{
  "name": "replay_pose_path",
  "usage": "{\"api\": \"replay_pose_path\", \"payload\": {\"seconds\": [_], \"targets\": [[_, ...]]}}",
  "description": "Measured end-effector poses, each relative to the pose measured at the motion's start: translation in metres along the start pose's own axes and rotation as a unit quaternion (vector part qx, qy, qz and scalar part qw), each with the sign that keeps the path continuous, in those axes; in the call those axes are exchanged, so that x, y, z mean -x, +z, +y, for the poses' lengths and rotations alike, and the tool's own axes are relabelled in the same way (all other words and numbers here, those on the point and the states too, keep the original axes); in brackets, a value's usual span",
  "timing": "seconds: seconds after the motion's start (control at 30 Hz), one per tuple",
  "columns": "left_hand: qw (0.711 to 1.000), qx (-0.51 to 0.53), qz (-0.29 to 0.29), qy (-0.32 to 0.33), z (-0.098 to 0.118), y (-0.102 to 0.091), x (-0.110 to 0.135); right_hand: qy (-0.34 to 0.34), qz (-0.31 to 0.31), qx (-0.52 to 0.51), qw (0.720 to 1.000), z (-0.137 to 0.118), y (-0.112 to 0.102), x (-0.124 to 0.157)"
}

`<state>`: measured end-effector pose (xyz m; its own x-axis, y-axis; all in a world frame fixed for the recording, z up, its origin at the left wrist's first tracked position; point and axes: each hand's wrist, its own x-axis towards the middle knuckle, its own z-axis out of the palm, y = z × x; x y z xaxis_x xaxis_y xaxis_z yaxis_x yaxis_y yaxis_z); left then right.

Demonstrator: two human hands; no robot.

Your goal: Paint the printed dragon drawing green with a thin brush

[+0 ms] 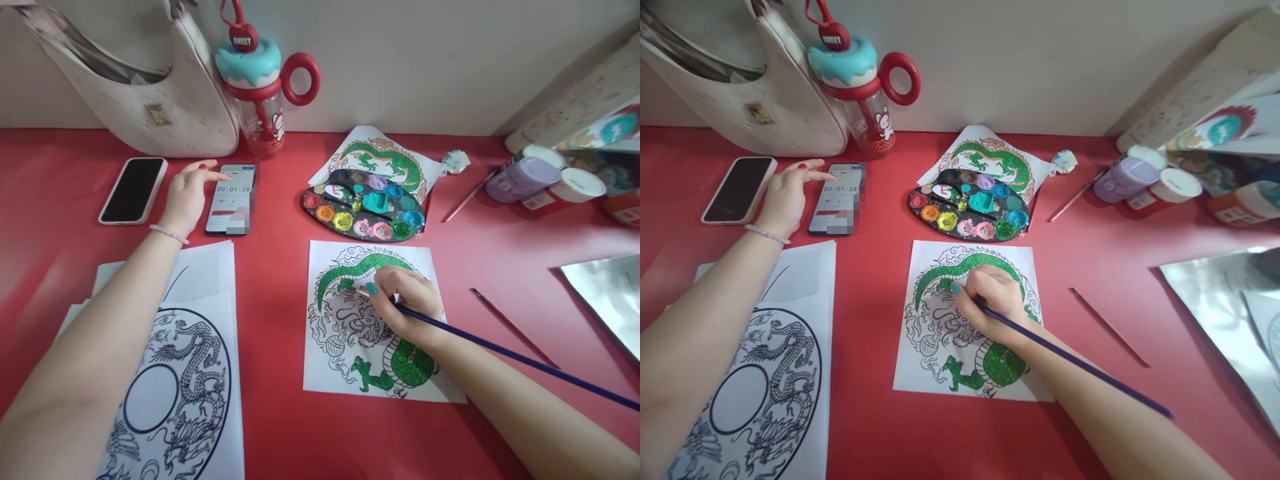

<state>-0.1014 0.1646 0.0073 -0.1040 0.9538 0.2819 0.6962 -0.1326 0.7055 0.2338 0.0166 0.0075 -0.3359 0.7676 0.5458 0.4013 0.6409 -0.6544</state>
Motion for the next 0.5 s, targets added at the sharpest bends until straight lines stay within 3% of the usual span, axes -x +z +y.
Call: {"api": "replay_pose_path", "payload": {"seconds": [0.2, 0.5], "targets": [[1.0, 0.012, 0.007, -0.005, -0.002, 0.001, -0.001, 0.001, -0.002, 0.004, 1.0, 0.0, 0.0, 0.0], [0.994, 0.094, 0.053, 0.002, -0.029, 0.007, -0.011, -0.008, -0.004, 0.002, 1.0, 0.001, 0.0, 0.0]]}}
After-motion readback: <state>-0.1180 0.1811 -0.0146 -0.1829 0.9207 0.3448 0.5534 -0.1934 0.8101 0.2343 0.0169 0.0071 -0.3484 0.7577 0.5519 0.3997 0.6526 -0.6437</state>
